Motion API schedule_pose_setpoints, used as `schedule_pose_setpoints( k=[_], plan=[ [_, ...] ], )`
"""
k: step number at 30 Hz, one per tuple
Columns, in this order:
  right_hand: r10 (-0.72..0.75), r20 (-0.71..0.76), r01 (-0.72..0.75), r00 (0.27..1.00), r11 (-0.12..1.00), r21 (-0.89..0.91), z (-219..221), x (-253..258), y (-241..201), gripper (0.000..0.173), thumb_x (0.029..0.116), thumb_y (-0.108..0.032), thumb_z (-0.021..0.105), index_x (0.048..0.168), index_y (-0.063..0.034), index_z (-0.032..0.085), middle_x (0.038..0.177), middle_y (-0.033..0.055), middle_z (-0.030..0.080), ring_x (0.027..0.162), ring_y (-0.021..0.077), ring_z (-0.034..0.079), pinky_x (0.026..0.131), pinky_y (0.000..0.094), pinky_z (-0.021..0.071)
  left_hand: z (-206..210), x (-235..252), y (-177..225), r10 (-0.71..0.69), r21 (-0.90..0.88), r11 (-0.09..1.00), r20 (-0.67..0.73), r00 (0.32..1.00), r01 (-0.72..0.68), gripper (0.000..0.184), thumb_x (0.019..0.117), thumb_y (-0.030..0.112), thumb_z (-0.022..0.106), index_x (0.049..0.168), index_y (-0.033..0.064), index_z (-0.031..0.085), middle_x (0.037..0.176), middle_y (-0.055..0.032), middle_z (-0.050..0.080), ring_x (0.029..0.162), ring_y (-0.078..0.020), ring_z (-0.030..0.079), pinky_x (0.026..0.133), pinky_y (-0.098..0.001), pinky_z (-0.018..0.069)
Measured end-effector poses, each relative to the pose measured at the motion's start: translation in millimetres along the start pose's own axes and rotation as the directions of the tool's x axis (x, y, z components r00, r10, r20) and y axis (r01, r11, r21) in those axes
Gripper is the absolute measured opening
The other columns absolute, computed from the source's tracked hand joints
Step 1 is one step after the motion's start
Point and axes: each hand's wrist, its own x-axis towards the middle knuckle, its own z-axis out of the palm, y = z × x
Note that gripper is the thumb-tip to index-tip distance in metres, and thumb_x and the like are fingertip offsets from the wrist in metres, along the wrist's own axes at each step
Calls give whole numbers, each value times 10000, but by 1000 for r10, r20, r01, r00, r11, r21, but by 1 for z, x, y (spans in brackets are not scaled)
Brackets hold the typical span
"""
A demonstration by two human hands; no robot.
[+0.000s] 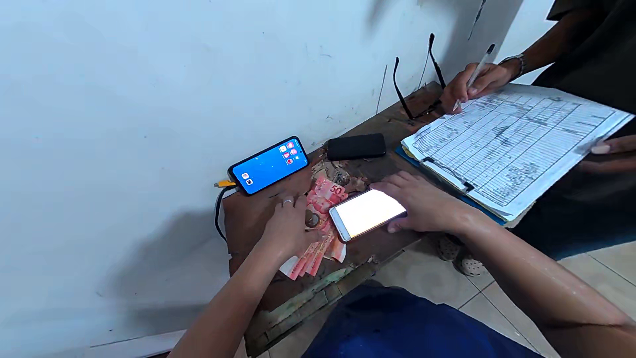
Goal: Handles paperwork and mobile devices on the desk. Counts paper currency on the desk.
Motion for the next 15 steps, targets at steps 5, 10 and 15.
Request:
schedule_pose_setpoints(
  k=[5, 10, 15],
  plan=[
    [116, -56, -120, 992, 990, -72, -3, -13, 8, 521, 895, -297, 798, 1317, -31, 647, 1274, 202, 627, 1252, 422, 540, 1012, 629, 412, 2, -10, -18, 49, -99, 994, 62, 997, -43, 851, 860, 331, 837, 1495, -23, 396, 1487, -299, 423, 1305, -433, 525, 1075, -558, 442],
    [24, -93, -24, 995, 1000, 0, 0, -22, -19, 550, 889, -288, 801, 1333, -11, 634, 1365, 243, 581, 1303, 459, 510, 1034, 655, 409, 8, -18, -49, 70, -216, 974, -27, 997, -74, 784, 823, 256, 873, 1438, -4, 461, 1466, -314, 434, 1286, -447, 527, 1058, -569, 446],
    [-334, -106, 346, 937, 928, 138, 33, -14, -85, 433, 935, -198, 738, 1298, 22, 649, 1289, 255, 637, 1225, 455, 587, 963, 607, 494, 11, -19, -92, 47, -293, 952, -142, 989, -87, 770, 811, 184, 878, 1422, -46, 471, 1406, -343, 485, 1272, -487, 527, 1051, -625, 430]
  ],
)
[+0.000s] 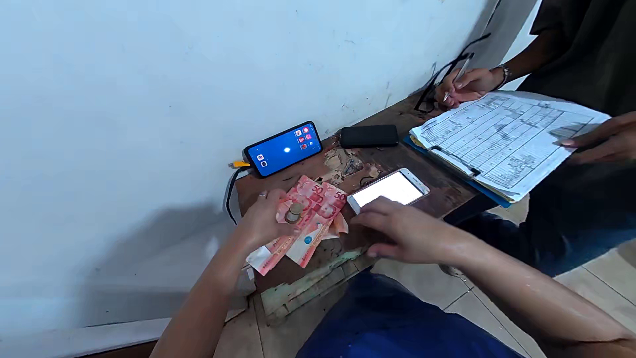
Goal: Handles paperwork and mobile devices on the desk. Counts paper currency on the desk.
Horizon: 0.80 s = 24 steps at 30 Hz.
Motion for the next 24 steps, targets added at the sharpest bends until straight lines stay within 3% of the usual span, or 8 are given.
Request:
schedule_pose_setpoints(
  k=[2, 5, 9, 11, 13, 16, 20, 24],
  plan=[
    [-19, 40, 20, 999, 1000, -15, 11, 23, -13, 370, 994, -162, 655, 1311, 27, 637, 1326, 259, 621, 1269, 460, 560, 988, 611, 468, -5, 0, -11, 1, -29, 1000, -26, 1000, -2, 798, 816, 145, 870, 1453, -51, 431, 1385, -329, 513, 1267, -472, 537, 1056, -613, 430],
    [186, -15, -186, 982, 982, -41, 10, 73, -16, 360, 1045, -146, 557, 1352, 33, 609, 1365, 258, 592, 1318, 444, 526, 1049, 598, 440, -8, -2, -12, 18, -86, 996, -64, 998, -23, 713, 885, 75, 791, 1474, -34, 404, 1251, -294, 628, 1149, -424, 631, 1003, -581, 482],
    [317, -33, -316, 948, 948, 44, 7, 143, 6, 568, 1006, -269, 669, 1454, 39, 505, 1449, 282, 520, 1358, 463, 481, 1094, 629, 400, -5, -2, -6, 183, -126, 969, -217, 959, -213, 401, 931, -24, 700, 1314, -49, 587, 1085, -232, 687, 975, -325, 682, 906, -505, 542],
    [318, -68, -297, 946, 930, 214, 7, 161, 15, 604, 908, -169, 783, 1398, 61, 515, 1315, 304, 583, 1195, 442, 591, 1011, 607, 462, -8, -2, -9, 316, -78, 931, -313, 896, -356, 300, 899, -67, 710, 1192, -65, 651, 1017, -217, 683, 926, -317, 669, 865, -495, 537],
    [315, -125, -260, 941, 908, 330, 3, 162, 15, 618, 842, -78, 824, 1371, 63, 537, 1321, 314, 565, 1143, 437, 607, 967, 587, 494, -13, -3, -16, 430, 0, 886, -374, 822, -464, 207, 877, -94, 709, 1082, -77, 690, 1008, -229, 668, 915, -346, 653, 843, -514, 523],
    [238, -178, -148, 955, 901, 408, -8, 153, 0, 244, 927, -17, 710, 1148, 72, 656, 1036, 211, 676, 924, 262, 642, 860, 447, 518, -22, -1, -25, 482, 44, 855, -430, 763, -516, 115, 900, -73, 683, 1011, -102, 682, 1004, -264, 677, 946, -407, 668, 860, -578, 513],
    [106, -463, 69, 880, 936, 345, -15, 143, -15, 132, 980, -68, 643, 983, 53, 695, 926, 93, 651, 833, 90, 595, 783, 269, 496, -30, -3, -25, 373, -52, 899, -429, 823, -435, 133, 976, -4, 631, 1062, -96, 673, 893, -236, 682, 819, -339, 665, 770, -541, 517],
    [13, -592, 84, 806, 987, 136, -19, 134, 0, 160, 985, -49, 620, 1037, 47, 736, 993, 158, 710, 902, 194, 674, 839, 369, 545, -26, 1, -28, 362, -102, 895, -402, 841, -434, 151, 912, 26, 732, 972, -110, 702, 1189, -283, 644, 1103, -400, 621, 949, -575, 475]
  ],
)
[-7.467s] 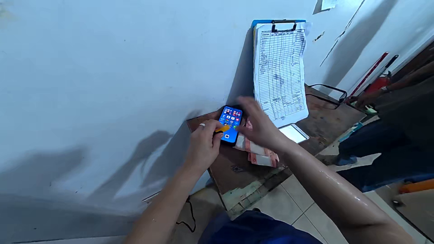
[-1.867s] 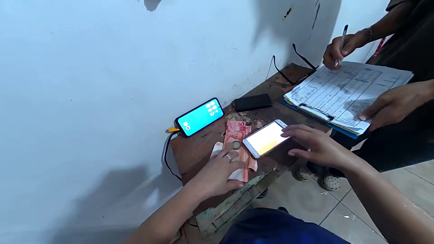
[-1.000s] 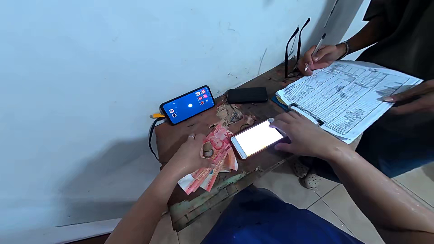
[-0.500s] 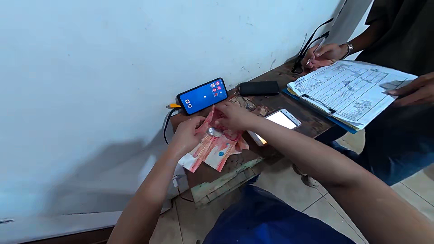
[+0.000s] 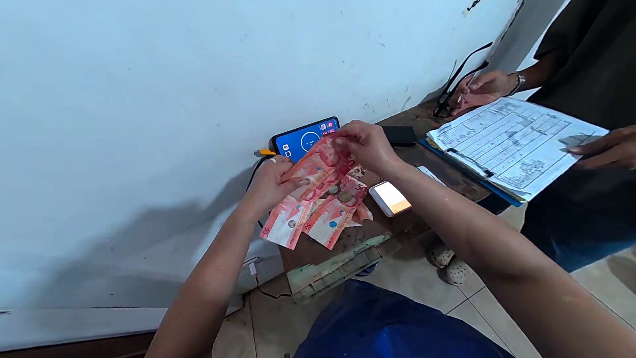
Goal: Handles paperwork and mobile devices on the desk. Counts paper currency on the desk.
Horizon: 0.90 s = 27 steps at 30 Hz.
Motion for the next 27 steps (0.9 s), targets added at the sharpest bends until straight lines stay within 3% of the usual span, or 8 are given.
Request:
schedule_pose_setpoints(
  k=[5, 10, 13, 15, 18, 21, 24, 27],
  plan=[
    [108, -110, -110, 988, 994, -12, -31, -8, 26, 166, 1014, -36, 565, 1108, 64, 660, 962, 137, 712, 866, 139, 681, 825, 341, 555, 6, 6, -16, -127, 9, 992, 67, 990, 126, 102, 951, -22, 667, 1005, -106, 648, 989, -242, 651, 853, -318, 643, 810, -504, 523],
    [58, 147, -128, 987, 842, 524, -65, -4, 34, 185, 992, -3, 477, 962, -142, 596, 812, -129, 680, 721, -42, 649, 700, 174, 573, -13, 23, -8, -167, -94, 982, -16, 986, 164, 128, 1014, 3, 561, 1094, -84, 610, 875, -152, 630, 779, -183, 592, 758, -399, 507],
    [-109, 245, 31, 963, 952, 304, -68, 6, 9, 79, 929, -25, 599, 937, 5, 672, 1224, 55, 622, 1085, 54, 615, 875, 217, 544, -23, 41, 34, -111, -19, 994, -68, 992, 110, 162, 999, 14, 591, 1114, -83, 652, 895, -197, 662, 796, -257, 618, 775, -477, 501],
    [-159, 277, 131, 948, 984, 118, -61, 12, -11, 81, 924, -13, 659, 927, 60, 695, 1363, 206, 574, 1224, 173, 588, 980, 291, 512, -19, 50, 62, 23, -59, 998, -59, 998, -27, 130, 982, 21, 609, 1053, -71, 666, 841, -150, 655, 745, -190, 605, 729, -391, 506],
    [-217, 135, 218, 967, 976, 8, -60, 11, -14, 69, 941, -3, 640, 963, 33, 694, 952, 88, 710, 846, 45, 670, 794, 214, 561, 0, 61, 72, 126, -300, 945, -40, 991, -132, 200, 1054, 123, 488, 977, 24, 644, 760, 38, 595, 687, 17, 568, 672, -182, 493],
    [-233, 12, 233, 972, 968, -93, -95, -7, -9, 160, 953, 1, 605, 1093, 53, 660, 976, 76, 708, 871, 16, 664, 825, 201, 562, 29, 54, 54, -20, -62, 998, 178, 984, 31, 244, 1017, 95, 593, 1189, -68, 649, 1034, -228, 692, 952, -317, 680, 870, -522, 546],
    [-129, 23, 131, 991, 988, -77, -130, -41, -16, 490, 944, 2, 613, 1411, -23, 466, 988, 26, 686, 803, 7, 655, 745, 188, 571, 58, 45, 31, -206, 263, 960, 416, 886, 100, 499, 913, 264, 779, 1268, -52, 627, 1332, -299, 564, 1311, -482, 484, 1055, -673, 392],
    [-172, 99, 151, 980, 971, 187, -147, -68, -9, 238, 950, -182, 690, 1177, -185, 621, 917, -116, 692, 761, -40, 653, 681, 141, 576, 46, 49, 29, -217, 293, 952, 446, 868, 87, 300, 938, 130, 728, 1134, -91, 675, 1221, -302, 614, 1225, -474, 540, 1033, -638, 419]
  ],
)
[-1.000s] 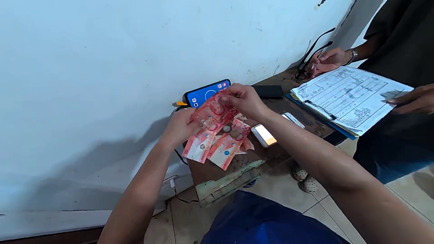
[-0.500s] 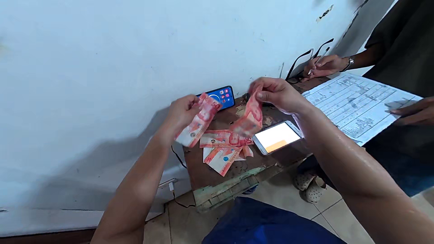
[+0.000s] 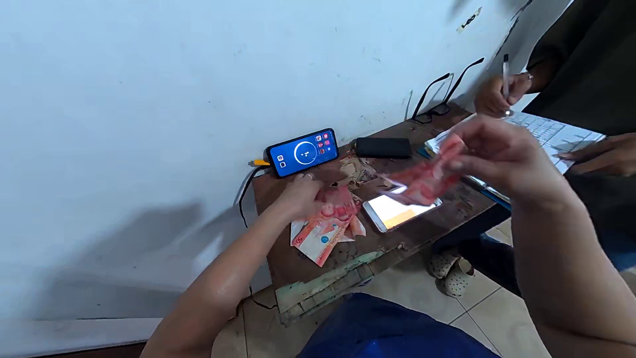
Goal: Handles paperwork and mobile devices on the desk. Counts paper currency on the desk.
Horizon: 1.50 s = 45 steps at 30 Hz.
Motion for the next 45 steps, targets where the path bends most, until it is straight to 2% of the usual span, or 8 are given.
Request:
schedule_pose_setpoints(
  k=[4, 8, 18, 23, 28, 32, 41, 45],
  plan=[
    [-104, 187, 24, 977, 921, 389, 7, -5, 15, 89, 974, -320, 698, 1030, -251, 692, 836, -132, 701, 733, -31, 660, 652, 142, 561, -25, -7, 9, -24, -51, 998, -40, 999, 22, 460, 906, 143, 788, 1237, -67, 547, 1107, -258, 619, 983, -389, 642, 870, -545, 530],
    [-28, 212, -62, 977, 912, 406, 22, -9, 30, 64, 962, -280, 708, 997, -232, 732, 875, -123, 712, 790, -20, 670, 709, 162, 578, 4, 5, 13, -26, 38, 999, 24, 999, 25, 498, 922, 201, 765, 1311, -63, 599, 1362, -309, 542, 1317, -478, 491, 1072, -654, 395],
    [188, 92, -193, 978, 980, 42, 69, 4, 24, 70, 857, -78, 699, 793, -58, 716, 1472, 106, 529, 1368, 112, 484, 1068, 284, 475, -52, -21, 49, 70, 143, 988, -43, 997, -64, 230, 1044, 96, 566, 1167, -43, 703, 1122, -243, 692, 1078, -396, 654, 961, -571, 483],
    [28, -113, -33, 993, 998, -48, 77, 9, 27, 42, 907, -12, 654, 932, -16, 688, 966, -8, 694, 857, -23, 646, 781, 173, 564, -32, -37, 69, 274, -152, 928, -337, 901, -340, 239, 1032, 197, 616, 951, -18, 680, 751, -109, 628, 685, -197, 594, 652, -378, 485],
    [-111, -97, 94, 989, 982, -165, 4, -23, 4, 110, 1011, -203, 612, 1115, -182, 641, 1005, -150, 677, 875, -82, 632, 768, 126, 554, 4, -40, 42, -257, 90, 963, 53, 965, 252, 677, 940, 451, 720, 1322, -88, 569, 1328, -316, 567, 1256, -479, 553, 1019, -641, 445],
    [-8, -107, -1, 994, 997, -81, -30, -53, -10, 468, 1004, -307, 642, 1434, -387, 474, 1020, -238, 704, 841, -104, 665, 756, 96, 562, 7, -38, 16, -177, -36, 983, 66, 982, 180, 391, 983, 220, 698, 1156, -118, 605, 1139, -306, 617, 1097, -445, 607, 966, -607, 463],
    [-62, 165, 42, 984, 991, 126, -4, -58, 10, 154, 1053, -296, 576, 1068, -192, 689, 1027, -124, 711, 965, -41, 665, 846, 145, 559, -71, -65, 6, -86, 20, 996, -104, 991, 89, 151, 1018, 34, 594, 1120, -69, 635, 957, -251, 660, 907, -396, 649, 822, -591, 498],
    [-54, 102, 49, 993, 997, 52, 28, -42, 14, 230, 1012, -418, 618, 908, -231, 701, 1420, -95, 569, 1368, 50, 484, 1093, 266, 480, -71, -82, 43, 232, 141, 972, -484, 844, -187, 132, 985, 18, 614, 1067, -68, 672, 871, -232, 692, 804, -392, 690, 722, -578, 528]
  ],
)
